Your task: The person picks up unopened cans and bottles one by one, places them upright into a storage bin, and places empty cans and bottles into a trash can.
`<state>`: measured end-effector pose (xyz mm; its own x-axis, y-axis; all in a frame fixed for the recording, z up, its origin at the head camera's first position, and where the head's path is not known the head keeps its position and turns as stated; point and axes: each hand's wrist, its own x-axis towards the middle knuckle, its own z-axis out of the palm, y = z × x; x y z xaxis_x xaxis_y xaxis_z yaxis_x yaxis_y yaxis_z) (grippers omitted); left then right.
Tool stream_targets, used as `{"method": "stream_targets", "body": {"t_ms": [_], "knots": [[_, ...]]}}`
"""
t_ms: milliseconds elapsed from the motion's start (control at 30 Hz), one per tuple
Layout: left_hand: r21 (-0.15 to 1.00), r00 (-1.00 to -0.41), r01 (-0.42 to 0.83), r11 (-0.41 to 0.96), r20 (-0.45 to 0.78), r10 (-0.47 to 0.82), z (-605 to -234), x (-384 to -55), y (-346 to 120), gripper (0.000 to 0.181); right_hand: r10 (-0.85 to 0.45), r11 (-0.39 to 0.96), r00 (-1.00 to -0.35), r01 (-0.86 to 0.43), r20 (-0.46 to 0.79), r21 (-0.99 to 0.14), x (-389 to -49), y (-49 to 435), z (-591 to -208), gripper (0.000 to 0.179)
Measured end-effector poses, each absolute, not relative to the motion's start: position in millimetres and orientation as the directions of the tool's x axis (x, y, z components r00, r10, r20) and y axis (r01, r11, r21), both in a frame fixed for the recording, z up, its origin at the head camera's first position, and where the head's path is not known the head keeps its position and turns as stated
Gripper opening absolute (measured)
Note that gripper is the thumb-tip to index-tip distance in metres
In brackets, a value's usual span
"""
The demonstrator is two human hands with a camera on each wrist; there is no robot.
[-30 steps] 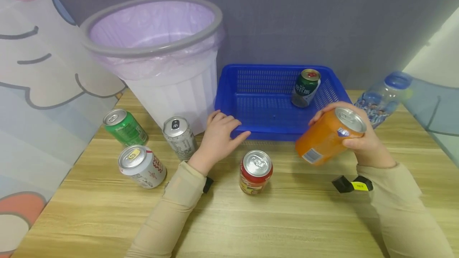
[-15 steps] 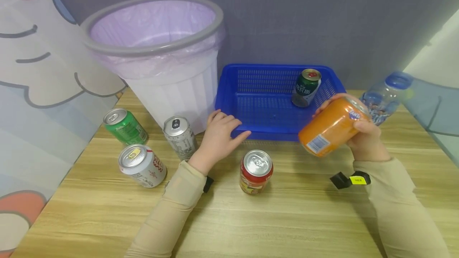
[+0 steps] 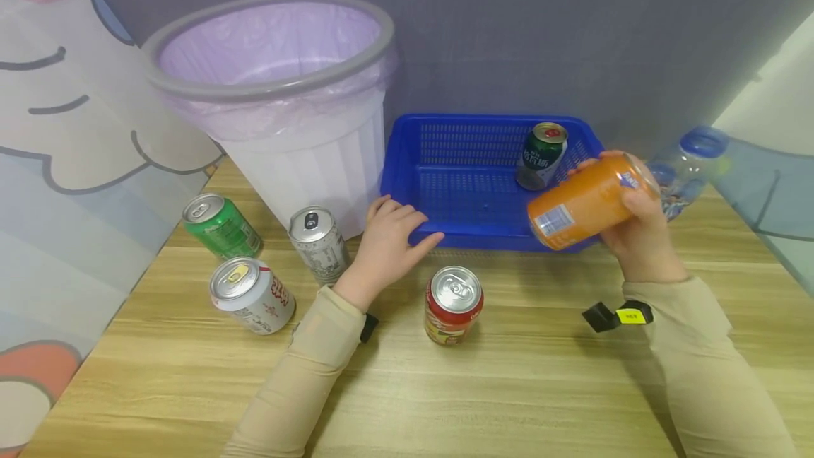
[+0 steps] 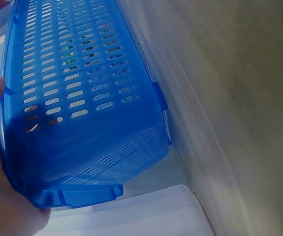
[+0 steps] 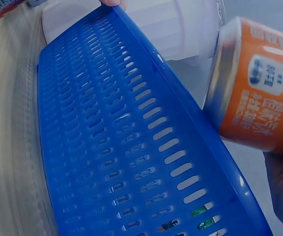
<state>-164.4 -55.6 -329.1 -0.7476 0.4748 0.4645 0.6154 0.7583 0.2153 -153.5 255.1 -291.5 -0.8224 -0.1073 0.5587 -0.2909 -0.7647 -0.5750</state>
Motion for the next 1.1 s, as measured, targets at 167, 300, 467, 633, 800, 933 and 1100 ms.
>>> {"method": "stream_targets", "body": {"t_ms": [167,300,467,633,800,933,1100], "knots": [[0.209,-0.74,0.621,0.756,0.477,0.475,-329,-164,-56,0.034,-0.032,-0.741,-0.845,-0.339,0.534,-0.58,-157,253,-288,0.031],[0.207,-0.737,0.622,0.756,0.48,0.475,-328,-164,-56,0.034,0.069,-0.685,-0.859,-0.41,0.507,-0.602,-161,251,-286,0.028],[0.205,-0.745,0.618,0.759,0.463,0.481,-327,-165,-55,0.035,0.203,-0.522,-0.875,-0.476,0.439,-0.708,-168,249,-287,0.027],[0.21,-0.752,0.61,0.764,0.456,0.476,-327,-165,-55,0.036,0.211,-0.38,-0.916,-0.399,0.342,-0.834,-172,249,-286,0.03],[0.214,-0.755,0.611,0.762,0.449,0.479,-328,-164,-55,0.036,0.182,-0.302,-0.942,-0.326,0.281,-0.896,-176,251,-284,0.031],[0.216,-0.757,0.609,0.763,0.445,0.478,-329,-164,-55,0.037,0.2,-0.131,-0.95,-0.267,0.238,-0.955,-178,255,-285,0.032],[0.215,-0.756,0.609,0.763,0.449,0.476,-329,-164,-56,0.037,0.241,0.167,-0.952,-0.153,0.191,-0.974,-181,262,-286,0.038]]}}
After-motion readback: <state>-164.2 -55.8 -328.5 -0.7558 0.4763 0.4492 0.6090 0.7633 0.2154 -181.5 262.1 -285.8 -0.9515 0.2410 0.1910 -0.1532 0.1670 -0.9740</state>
